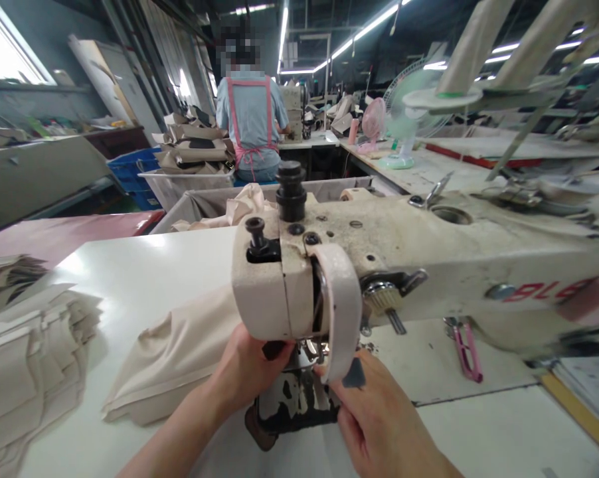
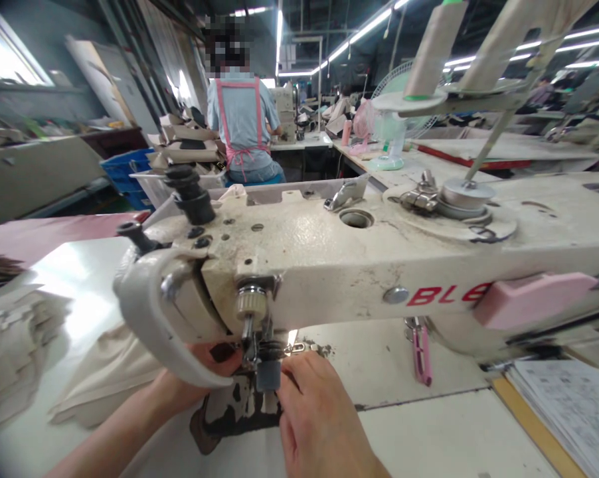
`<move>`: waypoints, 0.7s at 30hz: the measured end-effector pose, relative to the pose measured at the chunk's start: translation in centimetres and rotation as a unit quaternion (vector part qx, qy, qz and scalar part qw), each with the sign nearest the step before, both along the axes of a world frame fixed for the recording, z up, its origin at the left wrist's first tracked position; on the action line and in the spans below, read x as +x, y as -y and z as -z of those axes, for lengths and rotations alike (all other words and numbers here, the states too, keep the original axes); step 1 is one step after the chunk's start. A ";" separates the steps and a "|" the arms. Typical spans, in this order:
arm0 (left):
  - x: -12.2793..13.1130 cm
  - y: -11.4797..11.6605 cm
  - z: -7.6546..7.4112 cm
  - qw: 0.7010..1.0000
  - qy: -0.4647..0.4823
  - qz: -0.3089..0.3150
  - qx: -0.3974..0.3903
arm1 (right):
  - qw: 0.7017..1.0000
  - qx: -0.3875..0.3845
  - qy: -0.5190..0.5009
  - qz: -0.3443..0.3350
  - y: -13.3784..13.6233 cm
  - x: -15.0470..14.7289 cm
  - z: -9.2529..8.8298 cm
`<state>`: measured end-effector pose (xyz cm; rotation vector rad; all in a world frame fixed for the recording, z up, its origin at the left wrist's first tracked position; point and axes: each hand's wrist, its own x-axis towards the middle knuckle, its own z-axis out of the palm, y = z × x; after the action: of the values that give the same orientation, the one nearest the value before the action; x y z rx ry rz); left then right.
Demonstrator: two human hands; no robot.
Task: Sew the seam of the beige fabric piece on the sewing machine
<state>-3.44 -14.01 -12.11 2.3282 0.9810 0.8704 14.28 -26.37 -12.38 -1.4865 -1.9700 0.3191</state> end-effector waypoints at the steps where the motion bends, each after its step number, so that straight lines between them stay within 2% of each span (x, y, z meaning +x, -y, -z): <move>1: 0.0 -0.1 0.0 1.000 0.003 0.009 -0.005 | 1.000 0.000 -0.003 0.002 0.0 0.0 0.0; 9: -0.6 -0.4 -0.4 0.999 0.016 0.029 -0.018 | 1.000 -0.007 -0.021 0.020 -0.1 0.1 0.1; 12: -0.9 -0.5 -0.7 0.999 0.005 -0.032 -0.031 | 1.000 0.020 -0.009 0.006 -0.2 0.4 0.5; 15: -0.1 -1.3 -0.5 0.986 -0.013 -0.161 -0.026 | 0.999 0.033 0.010 -0.001 -0.3 0.6 1.0; 17: 0.5 -2.3 -0.2 0.975 -0.035 -0.220 -0.020 | 0.999 0.040 0.033 -0.003 -0.4 0.7 1.2; 19: 0.4 -3.7 -0.1 0.973 -0.058 -0.223 -0.017 | 0.997 0.052 0.055 -0.004 -0.5 1.0 1.4; 21: -1.2 -5.0 -0.6 0.981 -0.070 -0.182 -0.018 | 0.996 0.059 0.068 -0.007 -0.5 1.3 1.6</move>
<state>-4.68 -9.04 -11.48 2.2381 1.5043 0.8211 15.62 -25.90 -13.98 -1.4524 -2.0682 0.1077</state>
